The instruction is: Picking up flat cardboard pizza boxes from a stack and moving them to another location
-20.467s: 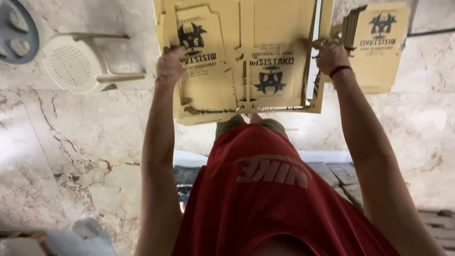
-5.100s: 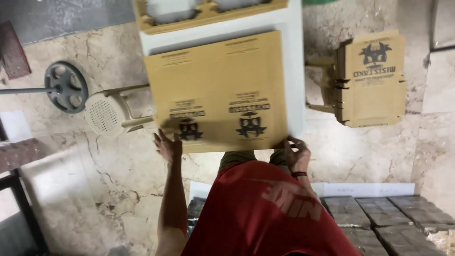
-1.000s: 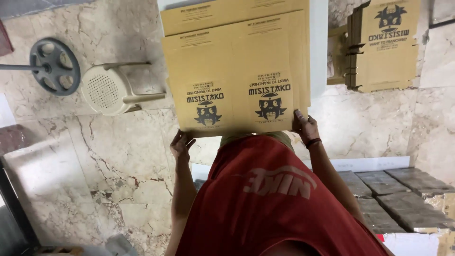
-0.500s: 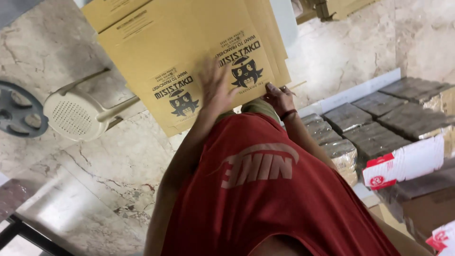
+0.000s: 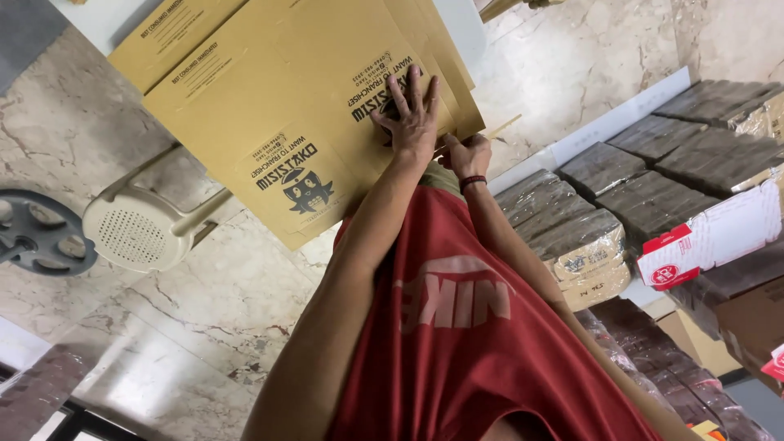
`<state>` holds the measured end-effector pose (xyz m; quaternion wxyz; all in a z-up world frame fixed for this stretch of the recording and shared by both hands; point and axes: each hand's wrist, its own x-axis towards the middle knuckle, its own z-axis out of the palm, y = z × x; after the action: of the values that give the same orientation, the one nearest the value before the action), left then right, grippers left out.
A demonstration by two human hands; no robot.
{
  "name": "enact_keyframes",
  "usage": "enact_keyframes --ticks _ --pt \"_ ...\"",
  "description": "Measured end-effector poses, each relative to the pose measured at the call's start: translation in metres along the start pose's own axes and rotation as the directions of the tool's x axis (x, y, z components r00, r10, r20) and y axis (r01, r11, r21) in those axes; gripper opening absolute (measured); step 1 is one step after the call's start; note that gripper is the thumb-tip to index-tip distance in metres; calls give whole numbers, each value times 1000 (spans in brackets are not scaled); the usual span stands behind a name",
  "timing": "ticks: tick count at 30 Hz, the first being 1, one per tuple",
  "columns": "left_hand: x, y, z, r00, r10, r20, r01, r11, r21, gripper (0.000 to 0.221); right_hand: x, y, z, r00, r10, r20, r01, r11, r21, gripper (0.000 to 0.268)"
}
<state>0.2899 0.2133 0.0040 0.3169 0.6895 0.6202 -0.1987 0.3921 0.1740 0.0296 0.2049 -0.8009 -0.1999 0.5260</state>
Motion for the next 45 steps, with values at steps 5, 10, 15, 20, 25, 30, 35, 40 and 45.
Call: enact_keyframes --ticks 5,10,15,20,25,30,35,40,45 --pt "-1 -2 -7 998 21 59 -20 1000 -13 95 10 2 1 961 275 39 -270 890 369 3" --pt "0 -1 -6 998 17 54 -18 1000 16 93 0 -2 0 992 123 -10 -120 980 161 6" --pt "0 1 -5 1000 -3 28 1 997 81 84 1 -8 0 984 171 43 -176 940 293 14" --pt "3 0 -5 999 -3 41 0 997 71 81 1 -7 2 987 160 24 -161 955 251 19" --pt "-13 2 -22 995 20 94 -25 998 52 99 21 2 -26 944 220 245 -273 939 208 37" --pt "-14 3 -30 996 23 82 -26 999 33 93 44 7 -32 917 198 346 -247 963 104 38" --pt "-13 2 -23 988 136 77 -141 988 60 86 54 20 -12 981 -21 192 41 994 -98 28" --pt "-2 -1 -5 988 154 31 -156 984 89 85 47 21 -6 997 -10 80 31 966 -255 36" --pt "-1 -5 0 986 159 -55 -152 981 117 82 37 -1 -11 944 175 281 -245 940 237 31"
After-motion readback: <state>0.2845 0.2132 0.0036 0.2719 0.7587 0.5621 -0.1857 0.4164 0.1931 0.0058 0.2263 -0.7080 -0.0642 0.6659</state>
